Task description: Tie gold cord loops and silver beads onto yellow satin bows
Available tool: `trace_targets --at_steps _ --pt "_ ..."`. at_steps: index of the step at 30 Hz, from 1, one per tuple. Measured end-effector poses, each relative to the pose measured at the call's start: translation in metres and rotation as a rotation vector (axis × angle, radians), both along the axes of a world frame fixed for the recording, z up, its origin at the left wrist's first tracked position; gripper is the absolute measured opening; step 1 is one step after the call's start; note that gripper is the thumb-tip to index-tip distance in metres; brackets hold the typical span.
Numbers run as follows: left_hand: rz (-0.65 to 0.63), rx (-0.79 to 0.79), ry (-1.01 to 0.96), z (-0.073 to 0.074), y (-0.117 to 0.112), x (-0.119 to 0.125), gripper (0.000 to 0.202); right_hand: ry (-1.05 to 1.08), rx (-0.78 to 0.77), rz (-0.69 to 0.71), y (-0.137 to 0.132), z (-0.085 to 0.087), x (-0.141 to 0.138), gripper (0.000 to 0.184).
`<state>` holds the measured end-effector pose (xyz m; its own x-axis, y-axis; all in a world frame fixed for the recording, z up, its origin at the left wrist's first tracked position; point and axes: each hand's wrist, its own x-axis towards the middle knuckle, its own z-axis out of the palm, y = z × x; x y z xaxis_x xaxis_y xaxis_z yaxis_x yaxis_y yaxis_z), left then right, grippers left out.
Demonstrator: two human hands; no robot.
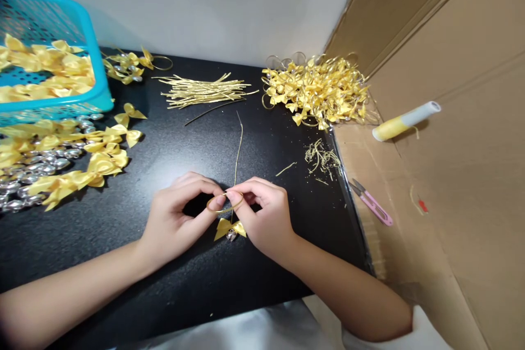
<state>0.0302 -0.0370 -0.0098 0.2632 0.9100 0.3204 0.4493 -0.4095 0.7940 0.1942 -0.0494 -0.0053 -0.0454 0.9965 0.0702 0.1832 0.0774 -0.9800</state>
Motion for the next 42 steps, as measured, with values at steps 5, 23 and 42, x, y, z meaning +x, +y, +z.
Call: trace_targets --at_steps 5,23,42 --pt "-0.015 0.004 0.020 -0.0023 -0.0010 -0.0006 0.007 -0.003 -0.012 -0.018 0.0004 -0.0003 -0.0002 0.010" --pt "-0.007 0.015 -0.009 -0.0025 0.0000 -0.0028 0.007 -0.084 0.059 -0.024 0.0018 0.0054 0.0024 0.008" --pt "-0.019 0.012 -0.008 -0.0019 -0.0014 -0.0034 0.008 -0.199 0.151 -0.017 0.0044 0.0045 0.0052 0.014"
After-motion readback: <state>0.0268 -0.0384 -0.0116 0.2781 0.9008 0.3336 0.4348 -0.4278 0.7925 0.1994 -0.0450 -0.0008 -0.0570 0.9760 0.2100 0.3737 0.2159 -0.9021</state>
